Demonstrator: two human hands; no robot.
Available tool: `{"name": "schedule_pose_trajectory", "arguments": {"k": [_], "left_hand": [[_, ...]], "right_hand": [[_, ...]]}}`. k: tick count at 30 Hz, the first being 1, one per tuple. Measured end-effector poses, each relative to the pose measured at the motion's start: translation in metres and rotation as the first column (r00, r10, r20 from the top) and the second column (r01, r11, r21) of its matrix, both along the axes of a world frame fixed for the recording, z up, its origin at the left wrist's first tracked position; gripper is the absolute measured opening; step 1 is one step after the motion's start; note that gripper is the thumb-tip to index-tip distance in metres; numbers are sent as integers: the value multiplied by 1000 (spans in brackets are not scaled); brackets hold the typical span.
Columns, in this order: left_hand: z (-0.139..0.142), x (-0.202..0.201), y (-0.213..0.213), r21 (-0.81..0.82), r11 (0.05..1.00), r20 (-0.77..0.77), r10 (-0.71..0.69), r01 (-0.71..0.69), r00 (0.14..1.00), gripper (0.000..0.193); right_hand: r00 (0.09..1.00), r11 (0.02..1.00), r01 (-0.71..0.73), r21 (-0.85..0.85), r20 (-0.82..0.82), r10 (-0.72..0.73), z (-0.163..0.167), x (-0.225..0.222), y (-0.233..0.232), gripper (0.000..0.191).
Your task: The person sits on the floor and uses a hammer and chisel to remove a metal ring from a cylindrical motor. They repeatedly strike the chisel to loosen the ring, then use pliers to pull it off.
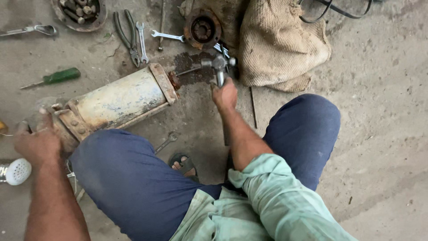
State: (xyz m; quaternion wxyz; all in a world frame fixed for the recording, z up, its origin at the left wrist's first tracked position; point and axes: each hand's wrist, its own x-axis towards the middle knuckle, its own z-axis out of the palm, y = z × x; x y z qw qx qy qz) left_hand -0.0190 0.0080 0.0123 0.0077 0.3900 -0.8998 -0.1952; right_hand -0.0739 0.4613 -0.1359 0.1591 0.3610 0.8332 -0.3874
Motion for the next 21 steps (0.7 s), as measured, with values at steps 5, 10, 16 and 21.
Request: {"name": "schedule_pose_trajectory", "arguments": {"k": [5, 10, 16, 21], "left_hand": [[6, 1, 7, -139, 982, -85, -139, 126, 987, 57], [-6, 3, -1, 120, 991, -96, 78, -66, 992, 53], [-12, 3, -7, -214, 966, -127, -176, 146, 976, 57], [1, 4, 6, 116, 992, -49, 55, -49, 997, 54]], "right_hand": [[990, 967, 86, -238, 126, -57, 7, -7, -26, 40], [882, 883, -469, -26, 40, 470, -15, 9, -28, 40], [868, 773, 484, -410, 109, -485, -36, -19, 8, 42], [977, 982, -187, -29, -108, 183, -31, -2, -28, 39]]}}
